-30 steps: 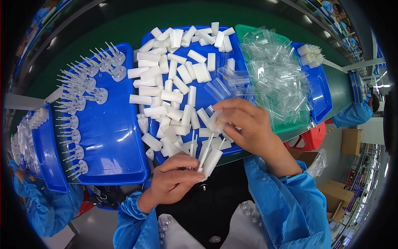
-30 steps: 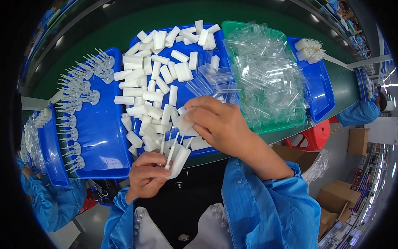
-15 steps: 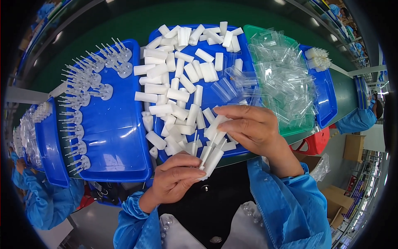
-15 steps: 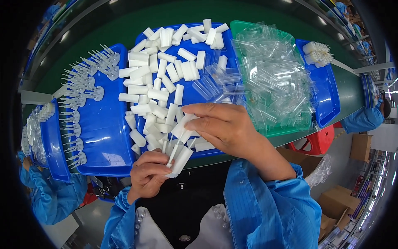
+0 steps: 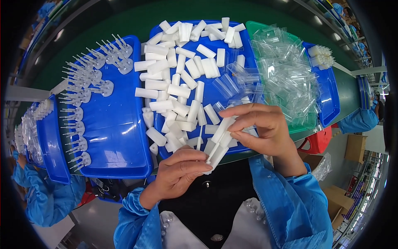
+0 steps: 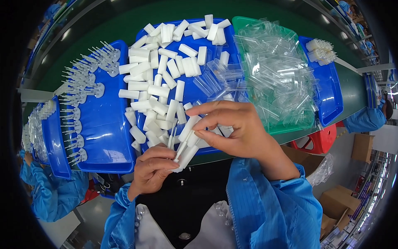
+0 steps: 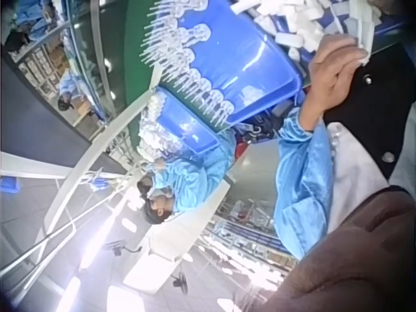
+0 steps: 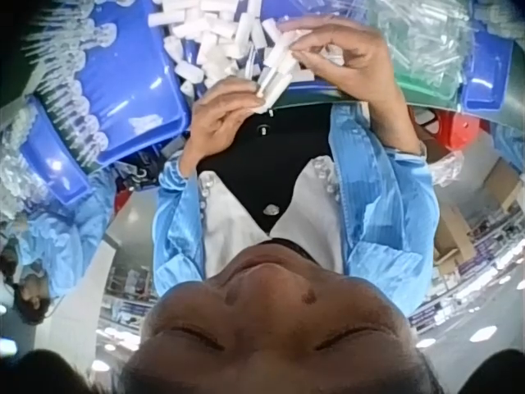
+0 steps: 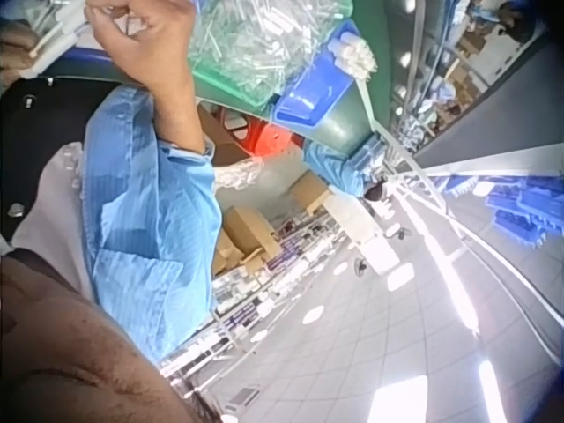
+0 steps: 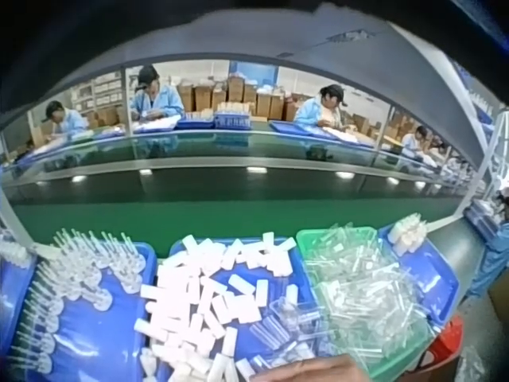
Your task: The person assembles components by fitting white foam pieces onto a pronged plastic base, sliding clear plastic tubes over the foam pieces, and securing the assembled bundle with a rubber band by hand.
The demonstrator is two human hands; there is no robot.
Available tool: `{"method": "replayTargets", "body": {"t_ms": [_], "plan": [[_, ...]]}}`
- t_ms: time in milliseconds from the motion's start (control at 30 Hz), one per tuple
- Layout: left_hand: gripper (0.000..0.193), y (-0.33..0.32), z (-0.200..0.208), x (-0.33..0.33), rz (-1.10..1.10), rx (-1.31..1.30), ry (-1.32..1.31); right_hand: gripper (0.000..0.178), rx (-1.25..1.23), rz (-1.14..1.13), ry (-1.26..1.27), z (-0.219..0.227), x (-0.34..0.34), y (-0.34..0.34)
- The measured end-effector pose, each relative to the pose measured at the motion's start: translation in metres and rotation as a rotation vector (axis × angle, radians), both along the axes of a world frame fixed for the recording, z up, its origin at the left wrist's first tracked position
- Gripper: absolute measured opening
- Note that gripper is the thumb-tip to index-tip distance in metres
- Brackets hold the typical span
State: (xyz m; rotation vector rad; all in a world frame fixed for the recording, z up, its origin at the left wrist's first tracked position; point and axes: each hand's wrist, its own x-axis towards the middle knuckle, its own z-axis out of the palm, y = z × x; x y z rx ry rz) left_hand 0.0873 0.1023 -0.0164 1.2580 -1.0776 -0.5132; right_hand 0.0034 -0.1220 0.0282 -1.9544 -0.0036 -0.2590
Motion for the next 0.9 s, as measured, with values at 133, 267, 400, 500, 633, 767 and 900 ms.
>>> {"method": "replayTargets", "body": {"t_ms": [133, 267, 400, 500, 633, 767, 900], "plan": [[0.022, -0.003, 0.0, 0.001, -0.003, 0.012, -0.015, 0.007, 0.128, -0.074, 0.04, -0.007, -0.001, 0.012], [0.021, -0.001, 0.0, 0.002, 0.028, 0.033, -0.062, 0.009, 0.149, -0.029, -0.023, -0.009, -0.001, 0.021], [0.024, 0.003, -0.007, -0.002, 0.045, -0.008, 0.059, 0.01, 0.313, -0.028, -0.01, -0.009, -0.003, 0.024], [0.025, 0.003, -0.006, -0.005, 0.058, -0.034, 0.205, 0.01, 0.409, 0.03, 0.025, -0.006, -0.004, 0.02], [0.025, 0.002, -0.007, -0.004, -0.01, -0.064, 0.288, 0.009, 0.347, 0.136, -0.005, -0.006, -0.002, 0.015], [0.024, 0.003, -0.009, -0.002, -0.059, -0.083, 0.325, 0.009, 0.331, 0.188, -0.013, -0.006, -0.002, 0.017], [0.023, 0.002, -0.009, -0.008, -0.116, -0.126, 0.488, 0.01, 0.38, 0.152, -0.015, -0.007, -0.003, 0.025]]}}
